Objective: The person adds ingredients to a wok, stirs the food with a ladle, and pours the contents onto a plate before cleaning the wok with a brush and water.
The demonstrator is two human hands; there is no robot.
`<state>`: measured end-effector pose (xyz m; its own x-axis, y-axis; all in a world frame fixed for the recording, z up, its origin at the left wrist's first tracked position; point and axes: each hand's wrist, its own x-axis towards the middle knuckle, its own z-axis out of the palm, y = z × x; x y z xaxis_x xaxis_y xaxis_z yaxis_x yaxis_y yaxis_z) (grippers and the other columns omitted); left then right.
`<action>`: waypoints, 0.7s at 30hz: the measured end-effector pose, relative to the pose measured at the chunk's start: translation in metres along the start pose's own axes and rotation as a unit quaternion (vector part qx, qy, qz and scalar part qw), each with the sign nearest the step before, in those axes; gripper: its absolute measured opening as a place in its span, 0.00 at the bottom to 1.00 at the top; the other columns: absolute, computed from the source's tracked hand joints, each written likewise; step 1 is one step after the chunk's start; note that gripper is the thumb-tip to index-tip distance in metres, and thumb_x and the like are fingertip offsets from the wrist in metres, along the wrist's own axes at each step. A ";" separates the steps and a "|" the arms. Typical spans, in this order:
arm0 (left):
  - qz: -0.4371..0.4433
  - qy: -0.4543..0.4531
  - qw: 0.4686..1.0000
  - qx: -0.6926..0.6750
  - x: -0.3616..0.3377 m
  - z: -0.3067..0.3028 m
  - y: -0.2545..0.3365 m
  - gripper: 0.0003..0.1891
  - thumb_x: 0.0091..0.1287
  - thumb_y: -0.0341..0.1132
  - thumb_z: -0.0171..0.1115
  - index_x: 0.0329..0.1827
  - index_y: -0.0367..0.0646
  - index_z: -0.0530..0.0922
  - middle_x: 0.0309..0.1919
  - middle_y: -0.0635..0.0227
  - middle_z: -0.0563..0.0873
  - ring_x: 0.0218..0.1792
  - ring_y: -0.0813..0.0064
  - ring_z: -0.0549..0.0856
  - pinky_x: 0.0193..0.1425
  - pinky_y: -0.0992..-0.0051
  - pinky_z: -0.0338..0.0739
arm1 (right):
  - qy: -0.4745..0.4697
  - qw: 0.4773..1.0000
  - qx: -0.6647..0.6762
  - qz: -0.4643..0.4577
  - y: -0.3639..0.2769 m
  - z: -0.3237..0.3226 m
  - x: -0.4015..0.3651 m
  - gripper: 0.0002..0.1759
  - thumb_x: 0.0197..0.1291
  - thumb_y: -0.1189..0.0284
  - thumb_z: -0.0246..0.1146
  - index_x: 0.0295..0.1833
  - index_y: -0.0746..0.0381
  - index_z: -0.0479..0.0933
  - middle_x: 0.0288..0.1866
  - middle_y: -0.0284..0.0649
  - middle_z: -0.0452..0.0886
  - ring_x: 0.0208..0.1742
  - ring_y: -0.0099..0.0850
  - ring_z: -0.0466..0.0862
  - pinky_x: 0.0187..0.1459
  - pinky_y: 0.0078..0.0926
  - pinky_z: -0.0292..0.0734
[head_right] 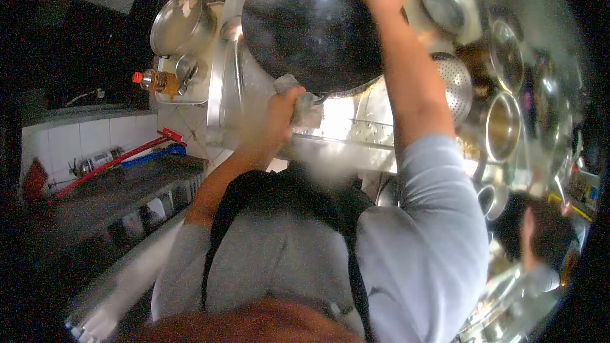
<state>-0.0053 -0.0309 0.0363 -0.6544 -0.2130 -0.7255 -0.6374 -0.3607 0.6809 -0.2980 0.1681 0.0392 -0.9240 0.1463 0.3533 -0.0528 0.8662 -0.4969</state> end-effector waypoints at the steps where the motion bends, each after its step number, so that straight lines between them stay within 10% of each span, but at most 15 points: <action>1: 0.008 -0.016 1.000 -0.008 -0.001 0.002 0.001 0.22 0.63 0.43 0.68 0.43 0.27 0.80 0.37 0.57 0.85 0.36 0.66 0.85 0.40 0.64 0.81 | -0.036 0.999 0.028 0.022 -0.024 -0.011 -0.025 0.47 0.56 0.57 0.69 0.78 0.59 0.58 0.41 0.64 0.84 0.44 0.58 0.85 0.46 0.51 0.83; 3: -0.019 -0.008 1.000 0.020 0.010 0.001 -0.004 0.20 0.63 0.42 0.67 0.43 0.28 0.80 0.36 0.57 0.85 0.35 0.67 0.85 0.39 0.64 0.81 | -0.129 0.988 0.023 -0.084 -0.039 -0.006 -0.079 0.45 0.56 0.58 0.67 0.78 0.59 0.61 0.50 0.65 0.82 0.54 0.57 0.84 0.55 0.52 0.79; 5: -0.049 0.003 0.998 0.047 0.012 0.003 -0.009 0.19 0.64 0.41 0.67 0.43 0.28 0.80 0.36 0.58 0.85 0.35 0.67 0.85 0.39 0.64 0.81 | -0.439 0.851 0.018 -0.286 -0.030 -0.008 -0.102 0.39 0.54 0.60 0.67 0.74 0.54 0.69 0.60 0.57 0.81 0.55 0.54 0.83 0.60 0.44 0.78; 9: -0.011 -0.050 0.994 -0.093 0.013 0.005 -0.017 0.23 0.62 0.47 0.68 0.41 0.29 0.81 0.31 0.62 0.83 0.28 0.68 0.82 0.27 0.64 0.75 | -0.558 0.723 -0.359 -0.193 0.034 0.003 -0.009 0.44 0.53 0.57 0.70 0.77 0.48 0.65 0.58 0.56 0.82 0.53 0.55 0.83 0.56 0.45 0.79; 11: -0.003 -0.045 0.995 -0.086 0.003 0.003 -0.015 0.24 0.62 0.48 0.68 0.41 0.29 0.81 0.31 0.62 0.82 0.27 0.68 0.81 0.25 0.64 0.73 | -0.129 0.976 -0.173 -0.031 0.036 -0.026 -0.024 0.49 0.55 0.55 0.70 0.80 0.49 0.56 0.57 0.59 0.80 0.54 0.57 0.83 0.54 0.48 0.80; 13: -0.015 0.038 0.992 0.119 -0.015 0.007 0.009 0.25 0.62 0.48 0.68 0.43 0.29 0.81 0.32 0.61 0.84 0.28 0.67 0.82 0.28 0.64 0.75 | -0.062 0.995 -0.071 0.011 0.015 -0.009 -0.030 0.48 0.58 0.55 0.68 0.80 0.52 0.54 0.56 0.61 0.78 0.54 0.57 0.83 0.54 0.48 0.80; 14: -0.009 -0.005 1.000 -0.005 0.022 0.000 -0.025 0.24 0.64 0.46 0.67 0.46 0.28 0.81 0.35 0.59 0.85 0.31 0.66 0.84 0.34 0.64 0.79 | -0.008 0.998 0.022 0.064 0.004 0.002 -0.047 0.47 0.61 0.55 0.65 0.80 0.54 0.52 0.56 0.62 0.77 0.55 0.57 0.83 0.54 0.49 0.81; 17: 0.021 0.023 0.999 -0.034 0.001 0.010 -0.015 0.26 0.64 0.48 0.68 0.47 0.28 0.81 0.37 0.59 0.85 0.33 0.66 0.85 0.38 0.64 0.80 | -0.354 0.925 -0.130 -0.034 0.007 0.095 -0.075 0.28 0.60 0.56 0.66 0.61 0.62 0.81 0.59 0.57 0.82 0.58 0.53 0.83 0.59 0.49 0.78; 21: 0.048 -0.053 0.992 -0.100 0.009 0.005 -0.024 0.27 0.65 0.51 0.70 0.51 0.31 0.81 0.41 0.59 0.86 0.39 0.65 0.86 0.42 0.64 0.81 | -0.572 0.787 0.091 -0.212 -0.046 -0.014 -0.117 0.49 0.49 0.55 0.69 0.79 0.48 0.62 0.55 0.54 0.84 0.52 0.45 0.84 0.56 0.40 0.78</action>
<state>0.0017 -0.0199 0.0137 -0.7537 -0.1616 -0.6371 -0.4841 -0.5192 0.7044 -0.1825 0.1184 0.0320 -0.5403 -0.7533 -0.3750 -0.4053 0.6235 -0.6686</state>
